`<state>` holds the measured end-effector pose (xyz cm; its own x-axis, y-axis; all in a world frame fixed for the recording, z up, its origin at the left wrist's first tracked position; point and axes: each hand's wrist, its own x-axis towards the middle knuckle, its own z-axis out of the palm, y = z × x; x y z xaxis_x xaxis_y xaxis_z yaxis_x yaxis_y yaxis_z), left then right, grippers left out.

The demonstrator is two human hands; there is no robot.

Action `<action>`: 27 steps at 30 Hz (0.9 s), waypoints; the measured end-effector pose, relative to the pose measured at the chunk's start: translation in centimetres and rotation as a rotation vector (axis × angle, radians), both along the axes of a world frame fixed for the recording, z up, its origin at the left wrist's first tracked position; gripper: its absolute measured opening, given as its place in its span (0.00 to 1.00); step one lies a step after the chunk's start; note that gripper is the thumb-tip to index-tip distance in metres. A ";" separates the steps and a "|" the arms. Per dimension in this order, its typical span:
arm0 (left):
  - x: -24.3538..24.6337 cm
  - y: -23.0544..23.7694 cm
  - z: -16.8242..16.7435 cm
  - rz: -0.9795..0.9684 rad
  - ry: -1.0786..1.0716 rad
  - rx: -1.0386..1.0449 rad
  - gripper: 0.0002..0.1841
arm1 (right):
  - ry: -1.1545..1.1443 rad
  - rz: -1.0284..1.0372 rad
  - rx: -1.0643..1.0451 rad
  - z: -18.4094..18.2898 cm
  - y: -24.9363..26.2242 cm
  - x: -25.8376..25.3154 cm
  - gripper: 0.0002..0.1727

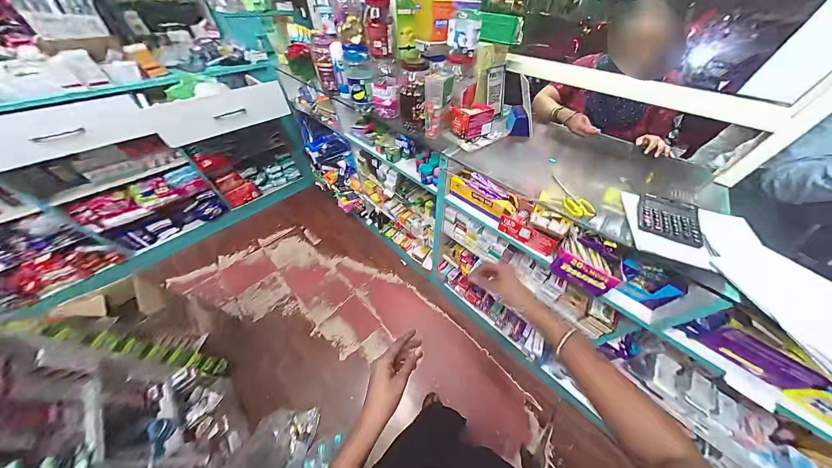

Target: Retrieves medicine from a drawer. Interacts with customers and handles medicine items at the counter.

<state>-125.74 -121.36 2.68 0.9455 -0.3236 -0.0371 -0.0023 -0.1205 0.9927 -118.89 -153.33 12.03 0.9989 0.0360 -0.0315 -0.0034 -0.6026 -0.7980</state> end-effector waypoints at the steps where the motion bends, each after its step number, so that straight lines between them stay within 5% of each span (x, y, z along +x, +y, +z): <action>1: 4.4 -1.3 1.1 0.007 -0.078 0.036 0.22 | -0.044 -0.161 -0.126 2.5 -5.2 4.7 0.17; 4: 15.6 -5.4 3.8 0.061 -0.188 0.004 0.21 | -0.066 -0.575 -0.504 8.5 -20.0 13.7 0.20; 6: 22.2 -7.1 5.0 0.105 -0.208 -0.036 0.21 | 0.029 -0.690 -0.687 9.3 -27.4 17.7 0.18; 10: 35.1 -9.6 5.4 0.225 -0.294 -0.083 0.20 | 0.387 -0.725 -0.923 11.3 -33.5 26.6 0.18; 13: 44.2 -11.3 6.0 0.337 -0.335 -0.070 0.21 | 0.373 -0.578 -0.975 16.3 -28.7 35.9 0.31; 19: 61.9 -15.0 16.4 0.399 -0.587 0.023 0.36 | -0.467 -0.068 -0.844 28.4 -6.0 55.0 0.37; 23: 71.9 -17.1 20.6 0.311 -0.571 0.056 0.58 | -0.032 0.173 -1.035 31.8 1.3 66.4 0.56; 27: 76.7 -17.6 21.3 0.116 -0.478 0.080 0.72 | 0.107 0.628 -0.946 33.5 0.9 70.8 0.47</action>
